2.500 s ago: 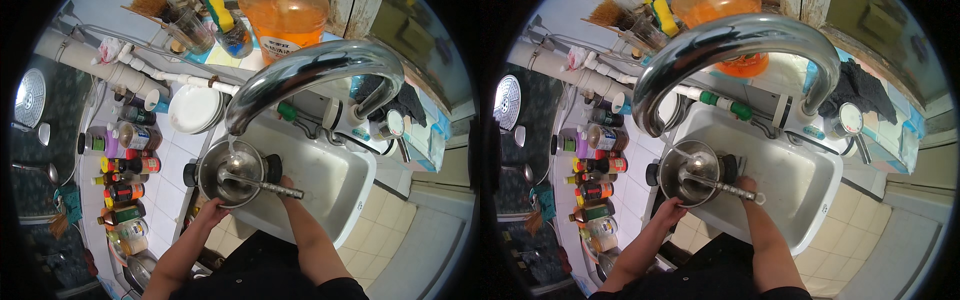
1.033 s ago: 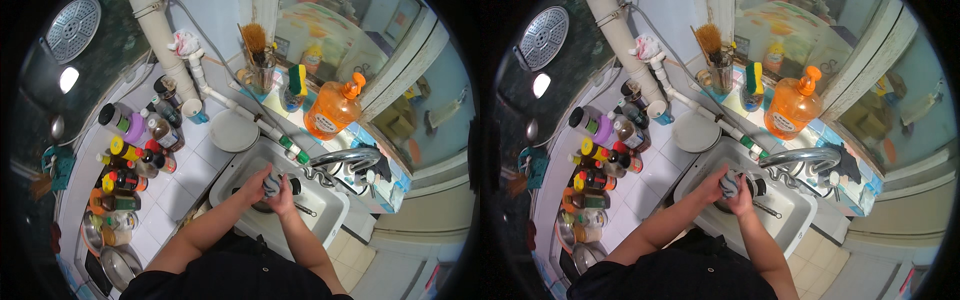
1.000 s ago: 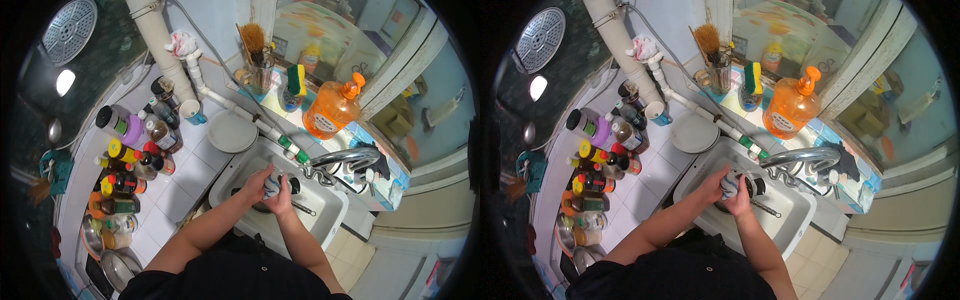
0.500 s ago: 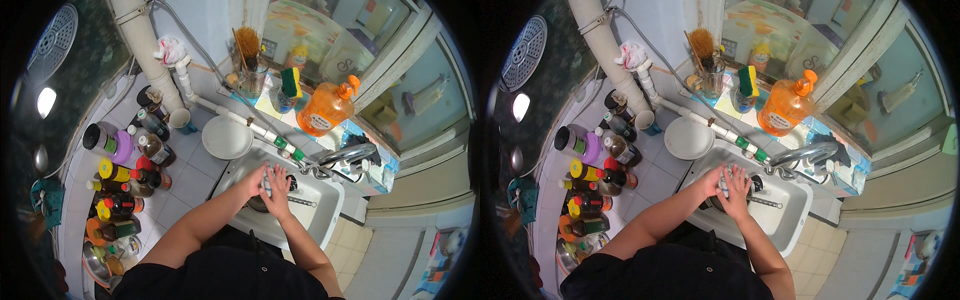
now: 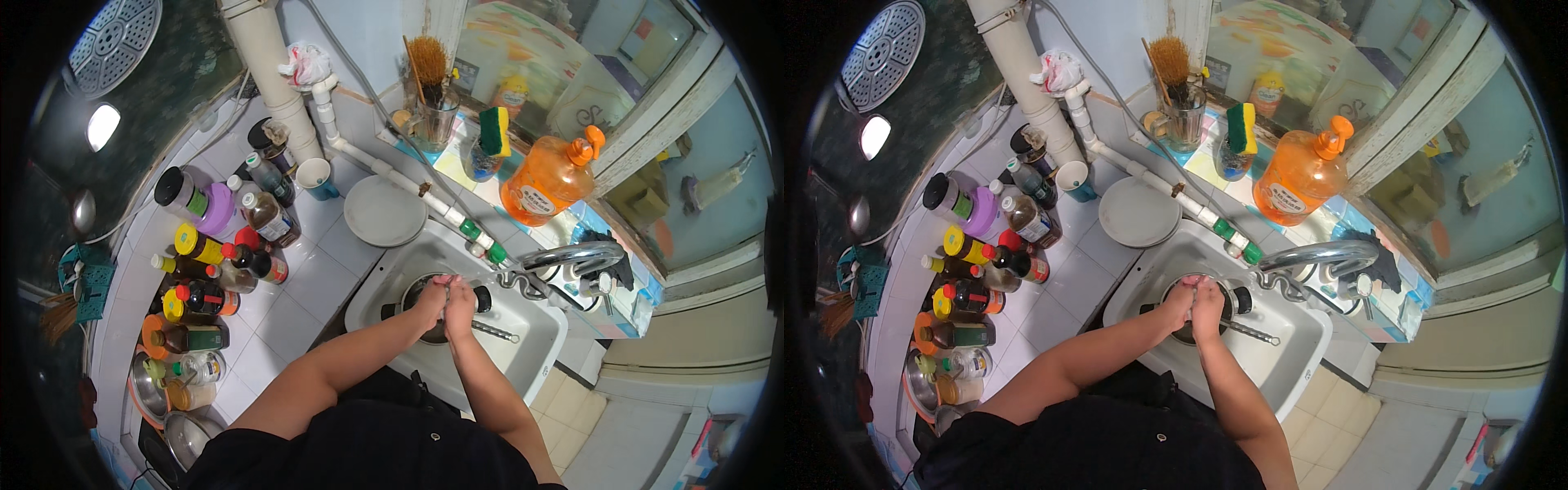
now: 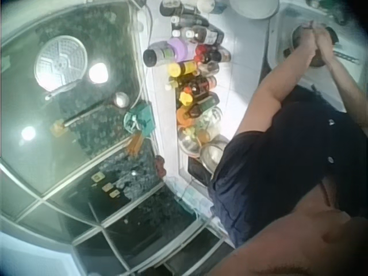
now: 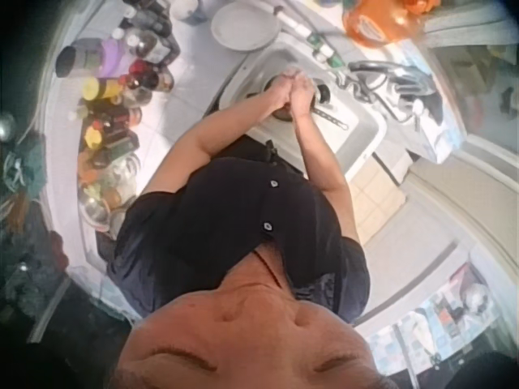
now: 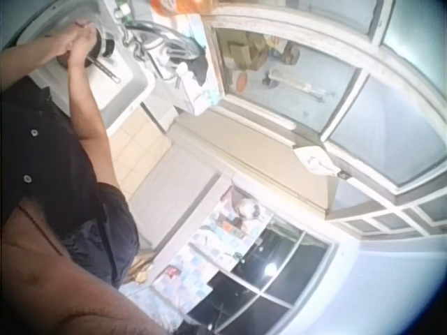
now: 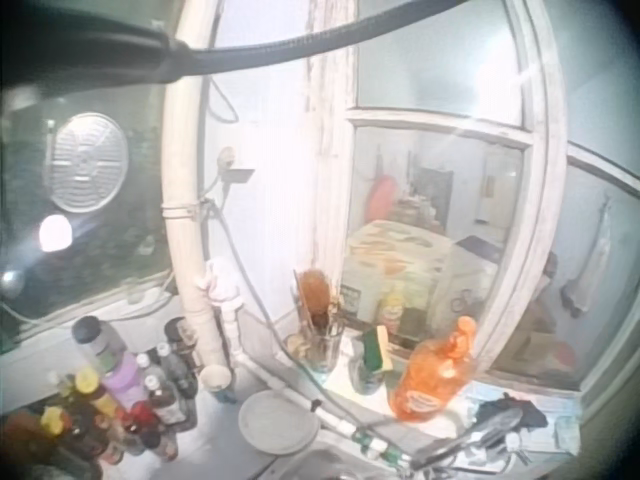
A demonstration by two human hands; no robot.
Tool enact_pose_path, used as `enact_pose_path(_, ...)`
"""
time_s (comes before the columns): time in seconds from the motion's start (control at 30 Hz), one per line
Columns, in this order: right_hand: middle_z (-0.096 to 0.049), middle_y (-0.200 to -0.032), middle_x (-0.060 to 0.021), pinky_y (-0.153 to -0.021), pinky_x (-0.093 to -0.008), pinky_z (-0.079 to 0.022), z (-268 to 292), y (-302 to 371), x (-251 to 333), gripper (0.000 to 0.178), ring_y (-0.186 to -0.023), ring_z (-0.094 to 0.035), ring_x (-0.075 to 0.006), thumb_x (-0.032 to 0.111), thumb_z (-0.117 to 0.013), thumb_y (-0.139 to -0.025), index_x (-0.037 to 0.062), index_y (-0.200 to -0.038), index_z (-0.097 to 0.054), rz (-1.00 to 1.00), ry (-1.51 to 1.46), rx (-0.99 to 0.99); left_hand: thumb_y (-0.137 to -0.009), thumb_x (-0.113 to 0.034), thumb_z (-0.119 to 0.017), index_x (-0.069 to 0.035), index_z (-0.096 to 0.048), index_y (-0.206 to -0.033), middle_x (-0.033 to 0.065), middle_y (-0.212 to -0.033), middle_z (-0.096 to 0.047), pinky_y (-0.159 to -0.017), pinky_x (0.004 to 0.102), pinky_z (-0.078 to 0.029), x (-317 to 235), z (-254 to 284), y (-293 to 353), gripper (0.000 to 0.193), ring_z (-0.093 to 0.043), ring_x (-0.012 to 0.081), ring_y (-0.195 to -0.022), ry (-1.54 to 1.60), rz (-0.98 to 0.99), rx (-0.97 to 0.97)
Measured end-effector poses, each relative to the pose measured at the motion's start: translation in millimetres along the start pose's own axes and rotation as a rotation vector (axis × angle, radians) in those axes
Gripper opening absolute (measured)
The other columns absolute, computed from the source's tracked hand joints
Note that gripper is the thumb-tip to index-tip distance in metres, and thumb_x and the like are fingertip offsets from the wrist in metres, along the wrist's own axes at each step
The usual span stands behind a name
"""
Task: The person washes a white plate, a metal pot, and a strainer in a kitchen sink using a sponge and running water. They then wipe the sink area and the floor with a cloth and wash the cloth in the sink before leaving the kitchen.
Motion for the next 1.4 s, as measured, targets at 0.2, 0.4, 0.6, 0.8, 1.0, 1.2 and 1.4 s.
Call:
enact_pose_path(0.2, -0.061, -0.084, -0.0062, -0.072, -0.0267, -0.044, 10.9, -33.0, -44.7, 0.024, -0.077, -0.054, -0.014, 0.021, -0.048, -0.093, 0.0011, -0.102, -0.058, -0.166, -0.199, -0.099, -0.088, -0.037, -0.049, -0.004, -0.04, -0.123, 0.0121, -0.111, -0.052, -0.084, 0.0339, -0.041, 0.0, 60.1, -26.6, 0.049, -0.052, 0.0207, -0.096, -0.409, -0.204, 0.04)
enact_pose_path(0.4, -0.061, -0.084, -0.0042, -0.066, -0.0253, -0.043, 41.4, -51.8, -92.6, 0.02, -0.074, -0.054, -0.0122, 0.017, -0.058, -0.086, 0.0021, -0.099, -0.06, -0.205, 0.12, -0.135, -0.083, -0.039, -0.056, -0.005, -0.023, -0.134, 0.0131, -0.128, -0.034, -0.084, 0.0433, -0.043, -73.3, 134.8, -33.1, 0.07, -0.046, 0.0256, -0.103, 0.084, -0.297, -0.34)
enact_pose_path(0.6, -0.058, -0.109, -0.0144, -0.091, -0.03, -0.039, -0.3, -67.9, -66.1, 0.04, -0.101, -0.053, -0.0221, 0.028, -0.051, -0.089, -0.0012, -0.116, -0.053, 0.059, 0.438, 0.027, -0.077, -0.033, -0.063, -0.006, -0.037, -0.124, 0.0184, -0.117, -0.038, -0.082, 0.0366, -0.045, -131.3, 185.8, -72.9, 0.061, -0.044, 0.0264, -0.1, -0.59, -0.511, -0.535)
enact_pose_path(0.8, -0.036, -0.135, -0.0167, -0.099, -0.032, -0.03, -81.3, -98.9, -29.0, 0.063, -0.122, -0.037, -0.0265, 0.033, -0.051, -0.089, 0.0032, -0.138, -0.024, -0.206, 0.169, -0.013, -0.072, -0.017, -0.062, -0.005, -0.038, -0.125, 0.0209, -0.121, -0.032, -0.094, 0.0413, -0.037, -151.9, 201.7, -99.7, 0.059, -0.037, 0.0358, -0.112, -0.908, -0.615, -0.491)
enact_pose_path(1.0, -0.035, -0.136, -0.0119, -0.099, -0.0334, -0.03, -107.4, -116.2, -43.0, 0.065, -0.123, -0.035, -0.0241, 0.015, -0.05, -0.087, 0.0159, -0.142, -0.016, -0.154, -0.093, -0.046, -0.067, -0.003, -0.057, -0.009, -0.037, -0.127, 0.0187, -0.125, -0.033, -0.098, 0.0386, -0.034, -143.3, 196.1, -104.1, 0.063, -0.036, 0.0352, -0.114, -0.69, -0.649, -0.46)
enact_pose_path(1.2, -0.025, -0.142, -0.012, -0.102, -0.0333, -0.026, -114.4, -113.9, -47.1, 0.065, -0.127, -0.031, -0.0254, 0.001, -0.043, -0.08, 0.0152, -0.14, -0.023, -0.148, -0.173, -0.137, -0.067, 0.008, -0.043, -0.011, -0.026, -0.135, 0.0123, -0.129, -0.038, -0.101, 0.0331, -0.029, -141.7, 167.6, -61.3, 0.073, -0.035, 0.0229, -0.123, -0.214, -0.592, -0.286)
enact_pose_path(1.4, -0.006, -0.148, -0.0138, -0.107, -0.0363, -0.014, -116.9, -92.3, -28.2, 0.063, -0.136, -0.006, -0.0257, 0.0, -0.044, -0.077, 0.0131, -0.137, -0.03, -0.141, 0.086, -0.198, -0.066, 0.01, -0.04, -0.011, -0.018, -0.138, 0.0122, -0.131, -0.034, -0.102, 0.0341, -0.027, -131.3, 175.8, -54.1, 0.077, -0.034, 0.025, -0.123, -0.264, -0.563, -0.363)
Point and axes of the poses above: each hand's wrist, its own y-axis away from the middle knuckle, its own z-axis out of the back of the hand, x = y × z, the point moved 3 cm from there along -y, towards the middle knuckle
